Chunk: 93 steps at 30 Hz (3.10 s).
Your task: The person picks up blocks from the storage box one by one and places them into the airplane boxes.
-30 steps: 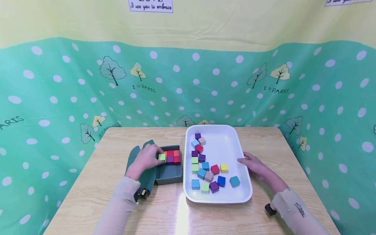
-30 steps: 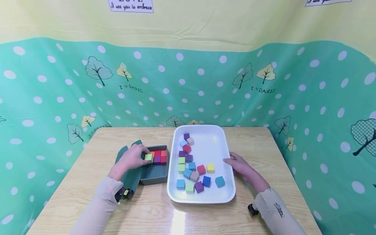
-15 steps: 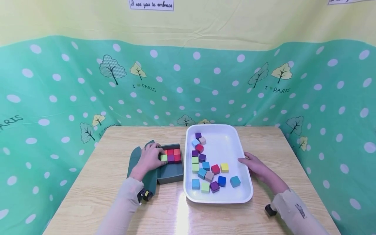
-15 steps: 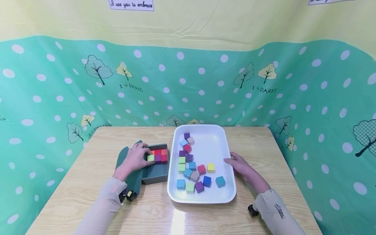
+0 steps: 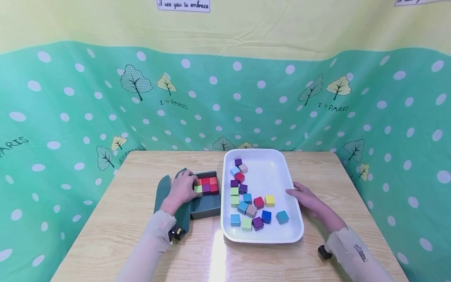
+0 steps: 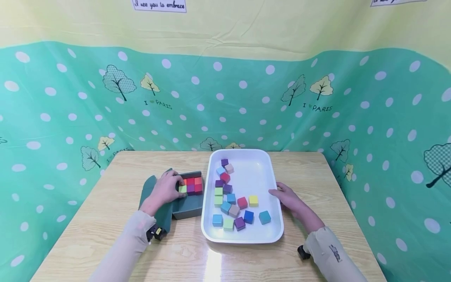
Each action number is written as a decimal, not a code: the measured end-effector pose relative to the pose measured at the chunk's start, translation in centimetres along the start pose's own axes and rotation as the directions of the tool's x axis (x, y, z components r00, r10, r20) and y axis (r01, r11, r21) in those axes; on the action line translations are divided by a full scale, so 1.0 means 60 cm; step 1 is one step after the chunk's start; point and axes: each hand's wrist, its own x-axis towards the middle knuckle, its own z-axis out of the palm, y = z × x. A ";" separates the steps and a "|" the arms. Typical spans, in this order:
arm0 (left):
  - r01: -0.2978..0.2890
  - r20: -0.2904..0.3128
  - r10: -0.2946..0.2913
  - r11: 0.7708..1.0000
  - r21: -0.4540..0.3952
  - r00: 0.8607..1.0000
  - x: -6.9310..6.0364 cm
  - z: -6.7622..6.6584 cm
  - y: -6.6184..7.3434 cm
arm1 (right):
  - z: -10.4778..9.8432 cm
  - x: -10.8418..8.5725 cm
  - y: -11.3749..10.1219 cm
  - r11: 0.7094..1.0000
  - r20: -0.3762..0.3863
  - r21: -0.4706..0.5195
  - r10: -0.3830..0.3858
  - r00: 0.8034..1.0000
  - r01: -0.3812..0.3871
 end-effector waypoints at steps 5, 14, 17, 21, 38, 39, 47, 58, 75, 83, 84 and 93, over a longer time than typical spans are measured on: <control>-0.061 0.010 0.061 0.998 0.008 0.998 -0.002 -0.005 -0.004 | 0.000 0.000 -0.001 1.000 -0.002 0.003 -0.001 1.000 0.001; -0.129 0.054 0.133 0.988 -0.083 0.990 -0.017 -0.035 -0.015 | 0.003 -0.006 -0.006 1.000 -0.005 -0.002 -0.013 1.000 0.013; -0.119 0.094 0.132 0.983 -0.138 0.987 -0.037 -0.073 -0.006 | 0.004 -0.008 -0.007 1.000 0.003 0.006 -0.029 1.000 0.029; -0.130 0.141 0.167 0.963 -0.236 0.976 -0.068 -0.137 0.038 | 0.003 -0.008 -0.005 0.999 0.008 0.005 -0.053 0.999 0.053; -0.210 0.465 0.393 0.894 -0.397 0.794 0.109 0.003 0.354 | 0.006 -0.012 -0.007 0.998 -0.029 0.045 -0.047 0.998 0.048; -0.189 0.493 0.370 0.906 -0.378 0.788 0.113 0.017 0.362 | 0.005 -0.012 -0.007 0.998 -0.032 0.049 -0.042 0.999 0.043; -0.122 0.540 0.231 0.965 -0.230 0.809 0.112 0.083 0.380 | 0.012 -0.009 0.001 0.998 -0.073 0.053 -0.010 0.997 0.014; -0.179 0.386 0.306 0.926 -0.332 0.870 0.102 0.046 0.355 | 0.016 -0.007 -0.003 0.998 -0.055 0.066 -0.018 0.998 0.022; -0.103 0.084 0.198 0.775 -0.624 0.977 -0.021 -0.102 0.164 | 0.003 -0.011 0.001 0.999 -0.033 0.039 -0.037 0.999 0.039; 0.047 0.125 0.024 0.844 -0.534 0.992 -0.050 -0.079 0.111 | 0.003 -0.006 0.003 0.999 -0.030 0.033 -0.019 0.999 0.020; 0.053 0.134 0.021 0.850 -0.525 0.991 -0.049 -0.071 0.109 | 0.003 -0.006 0.004 0.999 -0.030 0.033 -0.018 0.999 0.019; 0.010 0.169 0.069 0.905 -0.425 0.983 -0.041 -0.027 0.105 | 0.004 -0.006 0.002 0.999 -0.027 0.038 -0.023 0.999 0.024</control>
